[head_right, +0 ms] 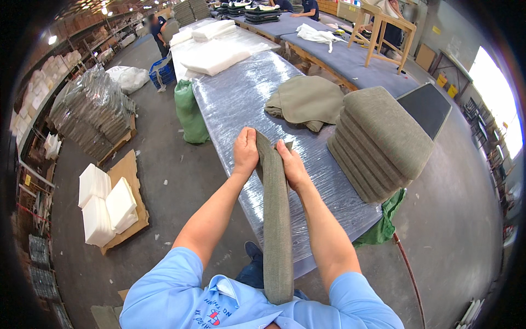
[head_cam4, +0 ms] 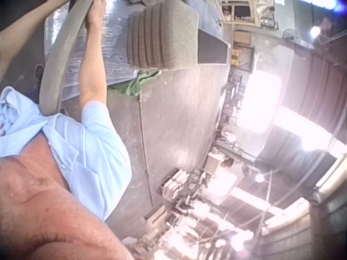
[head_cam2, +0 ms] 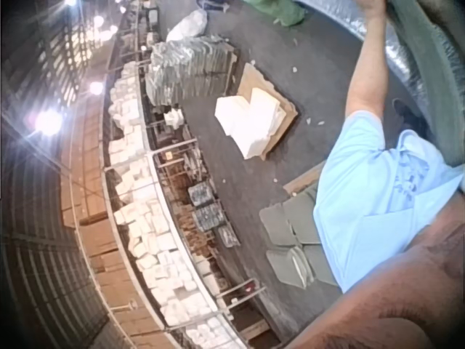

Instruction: The person folds green fabric pieces and stacks them on a table. Then they place white foam pads on the table, add loose white stuffing from a green bag onto the foam, and cover the foam with a white sheet. The person works by hand in a warehouse setting.

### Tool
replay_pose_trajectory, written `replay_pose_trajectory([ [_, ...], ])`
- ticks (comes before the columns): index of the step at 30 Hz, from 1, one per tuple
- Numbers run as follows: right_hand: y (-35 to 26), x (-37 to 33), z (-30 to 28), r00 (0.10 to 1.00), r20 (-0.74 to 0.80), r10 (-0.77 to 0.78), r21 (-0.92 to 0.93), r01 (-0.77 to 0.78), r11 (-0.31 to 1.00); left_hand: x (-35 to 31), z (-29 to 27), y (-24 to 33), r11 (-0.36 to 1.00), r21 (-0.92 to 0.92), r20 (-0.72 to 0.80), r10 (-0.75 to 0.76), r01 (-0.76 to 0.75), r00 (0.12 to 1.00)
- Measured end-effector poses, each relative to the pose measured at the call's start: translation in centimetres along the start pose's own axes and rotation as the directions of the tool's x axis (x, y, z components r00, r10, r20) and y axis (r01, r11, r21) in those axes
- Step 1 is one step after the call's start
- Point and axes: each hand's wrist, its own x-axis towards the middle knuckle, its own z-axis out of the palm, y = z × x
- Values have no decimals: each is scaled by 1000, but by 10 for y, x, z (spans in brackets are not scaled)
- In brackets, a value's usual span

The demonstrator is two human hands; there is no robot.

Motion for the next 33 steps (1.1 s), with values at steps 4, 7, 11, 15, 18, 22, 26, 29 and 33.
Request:
replay_pose_trajectory([
  [4, 0, -17, 19, 992, -118, -51, -62, 44, 997, 2, 2, -6, 993, 99, -64, 72, -65, 995],
  [7, 1, -21, 18, 975, -197, -103, -154, 73, 985, 4, 5, -11, 993, 116, -26, 22, -19, 999],
  [11, 8, -19, 19, 946, -266, -186, -235, 123, 964, 9, 11, -18, 981, 188, 44, 42, -50, 998],
  [15, 9, -24, 15, 949, -274, -158, -251, 88, 964, 8, 26, -27, 983, 171, 72, 56, -68, 996],
  [18, 5, -22, 17, 950, -260, -176, -238, 114, 965, 14, 35, -34, 985, 147, 61, 82, -90, 995],
  [22, 11, -10, 13, 955, -255, -150, -210, 97, 973, 12, 32, -32, 972, 230, 94, 27, -48, 995],
  [26, 2, 8, -6, 879, -243, -410, -408, 291, 865, 14, 9, -5, 934, 351, 276, -38, -64, 960],
  [29, 1, 22, -35, 803, -243, -544, -496, 378, 781, -1, 13, 45, 999, 27, 445, -47, 39, 894],
  [33, -9, 36, 1, 860, -278, -428, -284, 352, 892, -2, 0, 65, 974, 223, 585, -159, 31, 796],
])
